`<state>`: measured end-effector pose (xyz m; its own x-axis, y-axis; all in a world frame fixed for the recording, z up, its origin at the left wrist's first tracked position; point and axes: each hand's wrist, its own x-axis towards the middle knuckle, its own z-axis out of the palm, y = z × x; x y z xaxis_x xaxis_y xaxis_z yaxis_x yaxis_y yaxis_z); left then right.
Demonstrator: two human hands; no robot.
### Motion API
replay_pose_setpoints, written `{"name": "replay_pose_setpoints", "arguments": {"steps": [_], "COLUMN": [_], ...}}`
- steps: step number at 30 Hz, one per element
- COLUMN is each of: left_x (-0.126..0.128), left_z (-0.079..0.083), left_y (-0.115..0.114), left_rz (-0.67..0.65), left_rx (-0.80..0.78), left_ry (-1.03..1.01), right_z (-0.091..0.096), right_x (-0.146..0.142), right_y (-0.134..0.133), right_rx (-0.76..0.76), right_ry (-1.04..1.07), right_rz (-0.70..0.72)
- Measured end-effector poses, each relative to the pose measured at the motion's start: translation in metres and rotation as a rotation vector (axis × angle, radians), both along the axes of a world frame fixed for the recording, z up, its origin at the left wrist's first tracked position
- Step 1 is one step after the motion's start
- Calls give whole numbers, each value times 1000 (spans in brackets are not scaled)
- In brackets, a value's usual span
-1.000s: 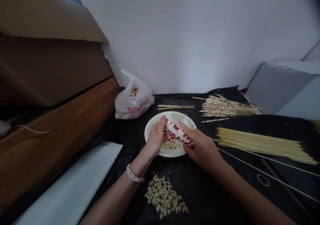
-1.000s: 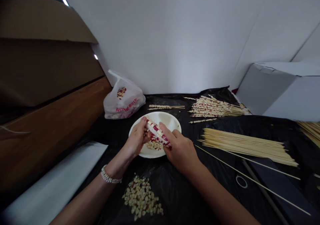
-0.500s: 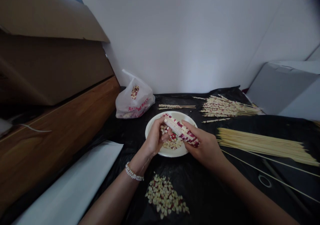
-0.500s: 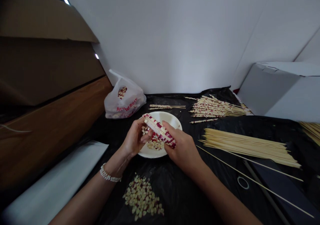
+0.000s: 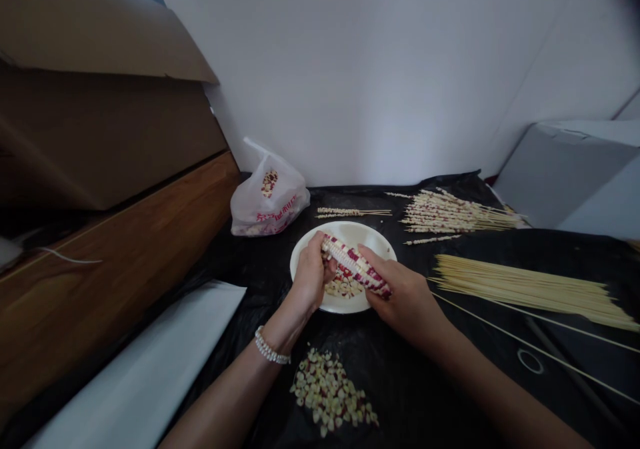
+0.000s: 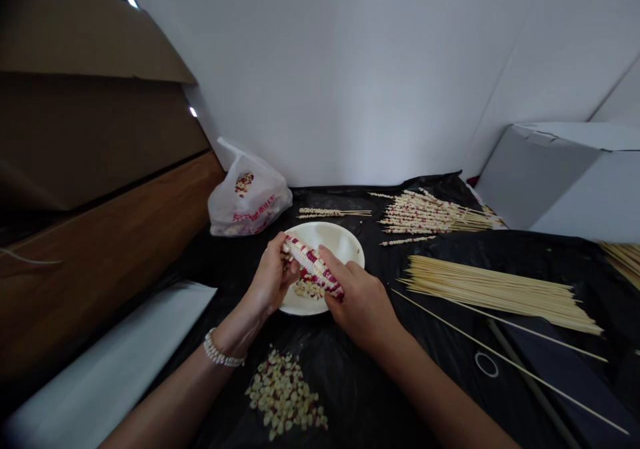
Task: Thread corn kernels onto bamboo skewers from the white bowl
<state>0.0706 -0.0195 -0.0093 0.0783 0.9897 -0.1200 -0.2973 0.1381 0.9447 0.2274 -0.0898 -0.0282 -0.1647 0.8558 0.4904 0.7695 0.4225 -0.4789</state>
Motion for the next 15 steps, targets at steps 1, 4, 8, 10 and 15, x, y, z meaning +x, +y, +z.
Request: {"name": "replay_pose_setpoints", "arguments": {"steps": [1, 4, 8, 10, 15], "left_x": [1, 1, -1, -1, -1], "left_z": [-1, -3, -9, -12, -15], "left_y": [0, 0, 2, 3, 3], "left_rz": [19, 55, 48, 48, 32], "left_rx": [2, 20, 61, 68, 101], "left_ry": [7, 38, 86, 107, 121], "right_z": [0, -1, -1, -1, -2], "right_x": [-1, -4, -5, -5, -4], "right_y": [0, -1, -2, -1, 1], "right_rx": [-2, -8, -5, -6, 11], "right_ry": [14, 37, 63, 68, 71], "right_rz": [5, 8, 11, 9, 4]}}
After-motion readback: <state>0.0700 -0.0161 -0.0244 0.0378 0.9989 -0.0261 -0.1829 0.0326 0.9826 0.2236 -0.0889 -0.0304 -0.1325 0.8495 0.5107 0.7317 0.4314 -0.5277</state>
